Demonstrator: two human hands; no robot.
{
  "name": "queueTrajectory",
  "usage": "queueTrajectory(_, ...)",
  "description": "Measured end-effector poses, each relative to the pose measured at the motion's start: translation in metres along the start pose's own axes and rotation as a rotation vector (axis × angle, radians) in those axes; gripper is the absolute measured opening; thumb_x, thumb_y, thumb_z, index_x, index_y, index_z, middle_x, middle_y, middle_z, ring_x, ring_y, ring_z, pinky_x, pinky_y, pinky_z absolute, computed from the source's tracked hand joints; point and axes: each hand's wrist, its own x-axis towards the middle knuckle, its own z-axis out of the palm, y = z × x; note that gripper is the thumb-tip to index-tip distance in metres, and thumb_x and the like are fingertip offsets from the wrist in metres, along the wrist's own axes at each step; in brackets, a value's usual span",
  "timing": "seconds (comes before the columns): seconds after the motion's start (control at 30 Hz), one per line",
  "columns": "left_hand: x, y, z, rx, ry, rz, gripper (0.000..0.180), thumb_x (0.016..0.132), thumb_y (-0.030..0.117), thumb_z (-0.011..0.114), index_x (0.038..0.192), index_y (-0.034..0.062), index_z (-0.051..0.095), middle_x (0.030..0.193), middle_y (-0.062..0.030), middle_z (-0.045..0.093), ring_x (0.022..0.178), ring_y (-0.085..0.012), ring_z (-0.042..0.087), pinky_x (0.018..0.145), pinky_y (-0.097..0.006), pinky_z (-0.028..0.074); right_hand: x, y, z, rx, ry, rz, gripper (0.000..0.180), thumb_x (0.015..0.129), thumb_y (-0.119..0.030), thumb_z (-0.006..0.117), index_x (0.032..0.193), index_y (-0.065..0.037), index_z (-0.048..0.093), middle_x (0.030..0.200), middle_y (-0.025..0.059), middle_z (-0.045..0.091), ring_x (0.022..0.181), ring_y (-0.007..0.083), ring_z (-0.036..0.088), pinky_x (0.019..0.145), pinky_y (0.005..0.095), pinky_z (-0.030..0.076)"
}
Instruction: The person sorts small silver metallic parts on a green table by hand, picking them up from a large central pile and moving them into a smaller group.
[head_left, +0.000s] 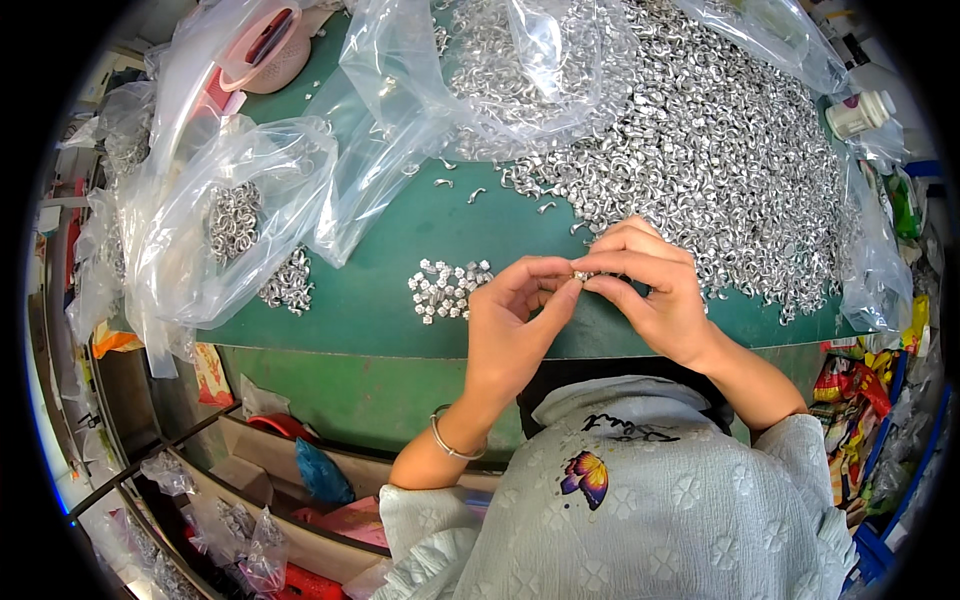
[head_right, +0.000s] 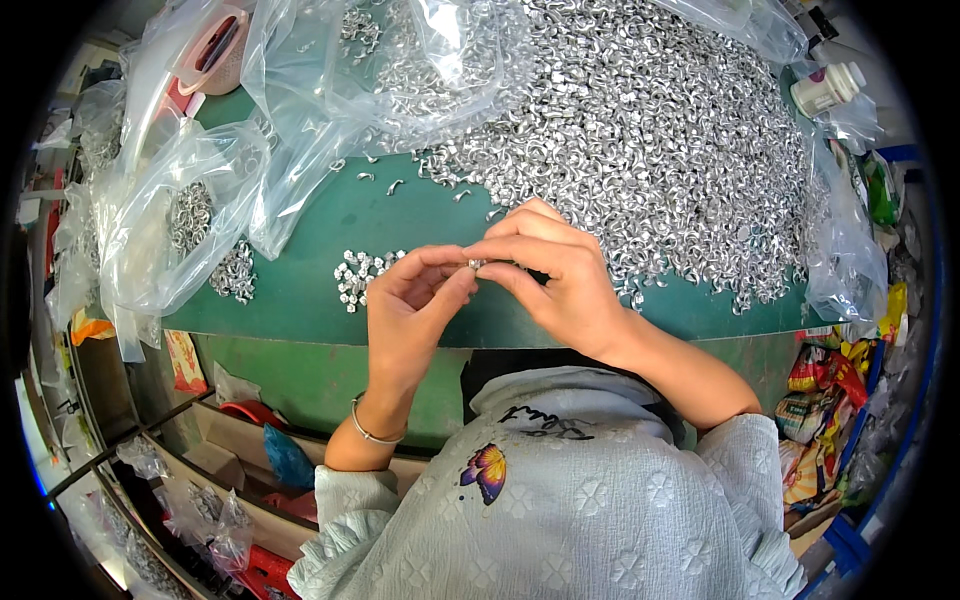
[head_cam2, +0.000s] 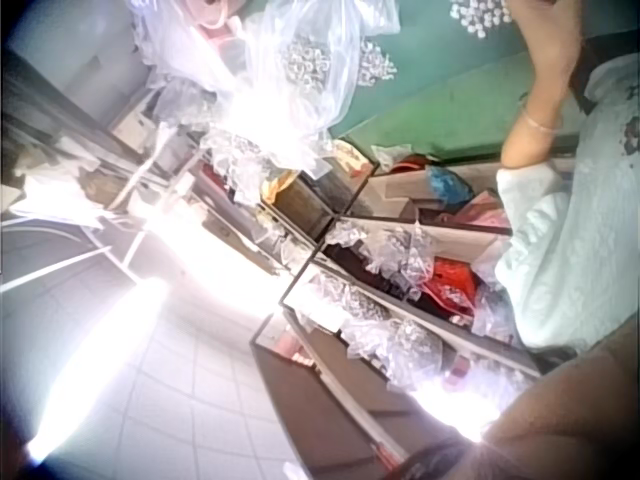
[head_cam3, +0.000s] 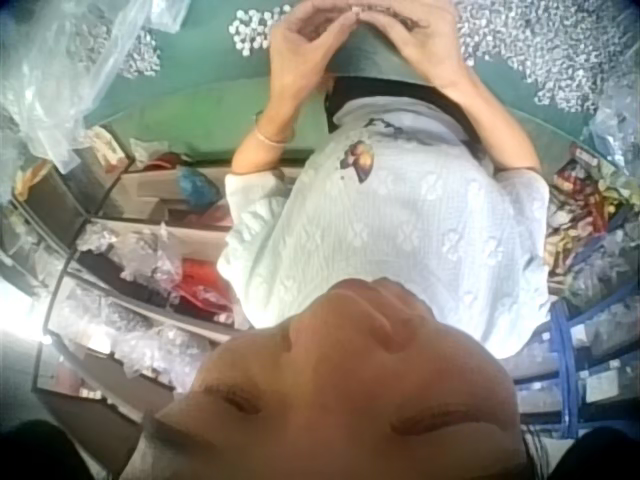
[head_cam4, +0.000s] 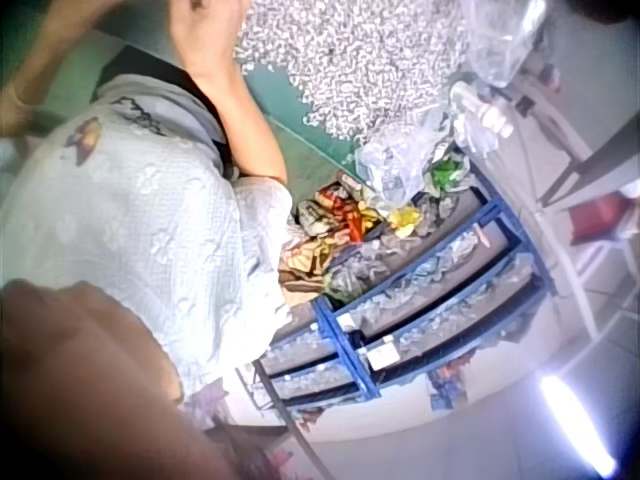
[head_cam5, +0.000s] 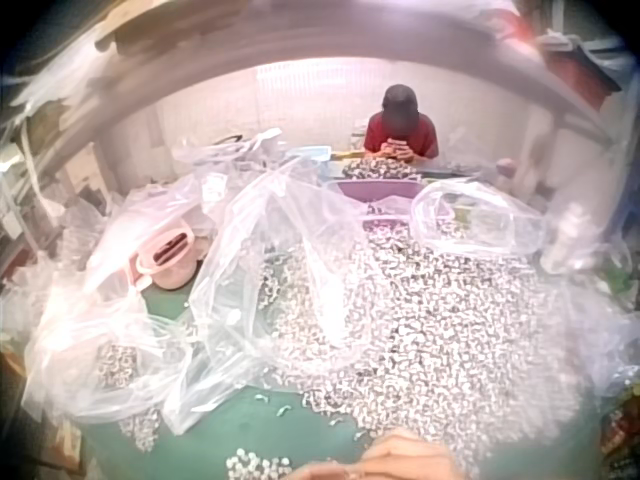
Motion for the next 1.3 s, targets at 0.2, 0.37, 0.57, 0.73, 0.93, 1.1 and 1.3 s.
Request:
queueTrajectory(0.2,0.001,-0.002,-0.005,-0.041,-0.039,-0.076,0.016,0.088,0.0,0.067,0.102,-0.0042,0.065,0.096,-0.0044,0.065,0.086,-0.0092,0.061,0.074,-0.023,0.05,0.0,-0.003,-0.005,0.063,-0.039,0.097,0.022,0.075,0.004,0.072,0.097,-0.001,0.072,0.087,0.0085,0.067,0.083,0.0227,0.061,0.073,0.0323,0.05)
queueTrajectory(0.37,0.0,-0.004,0.0,0.006,-0.035,0.021,0.016,0.085,-0.001,0.069,0.101,-0.0028,0.065,0.098,-0.0043,0.064,0.089,-0.0101,0.06,0.074,-0.024,0.05,0.0,-0.003,-0.007,0.105,-0.037,0.149,0.019,0.077,0.003,0.072,0.095,-0.001,0.073,0.088,0.0098,0.069,0.082,0.0228,0.063,0.074,0.0328,0.05)
queueTrajectory(0.57,0.001,-0.004,-0.001,0.024,-0.035,0.026,0.015,0.085,0.0,0.07,0.099,-0.0026,0.066,0.098,-0.005,0.064,0.086,-0.0102,0.06,0.074,-0.023,0.049,-0.003,-0.007,-0.003,0.017,0.015,0.086,0.017,0.076,0.005,0.071,0.092,0.0,0.071,0.087,0.0105,0.069,0.082,0.024,0.063,0.074,0.0333,0.05)
queueTrajectory(0.73,0.005,-0.004,-0.017,-0.366,-0.215,-0.344,0.017,0.087,0.006,0.069,0.102,-0.0027,0.066,0.097,-0.0059,0.066,0.087,-0.01,0.062,0.074,-0.024,0.05,-0.002,-0.012,-0.005,-0.008,0.021,0.016,0.016,0.075,0.006,0.071,0.09,0.001,0.069,0.087,0.0103,0.068,0.081,0.0251,0.061,0.073,0.0338,0.05)
queueTrajectory(0.93,0.005,0.001,-0.019,-0.477,-0.31,-0.437,0.018,0.089,0.008,0.067,0.104,-0.0023,0.065,0.095,-0.0046,0.064,0.085,-0.0103,0.06,0.073,-0.024,0.049,-0.004,-0.017,-0.011,0.033,-0.014,0.002,0.014,0.077,0.007,0.069,0.09,0.001,0.069,0.087,0.0114,0.066,0.08,0.0245,0.06,0.073,0.0333,0.049)
queueTrajectory(1.1,-0.007,0.002,0.004,0.11,-0.065,0.24,0.018,0.082,0.0,0.071,0.1,0.0005,0.066,0.095,-0.0053,0.061,0.083,-0.0115,0.057,0.069,-0.026,0.046,-0.008,-0.011,-0.013,0.22,-0.036,0.097,0.012,0.083,0.006,0.065,0.094,0.003,0.067,0.091,0.0098,0.066,0.082,0.0192,0.061,0.075,0.0306,0.049)
queueTrajectory(1.3,-0.008,0.004,0.006,0.484,-0.013,0.594,0.023,0.073,-0.008,0.073,0.094,0.002,0.068,0.093,-0.0088,0.06,0.081,-0.0181,0.057,0.066,-0.028,0.047,-0.012,-0.021,-0.016,0.796,-0.1,0.492,0.021,0.093,-0.001,0.06,0.113,0.005,0.061,0.104,0.0083,0.066,0.095,0.0112,0.061,0.083,0.0271,0.051)
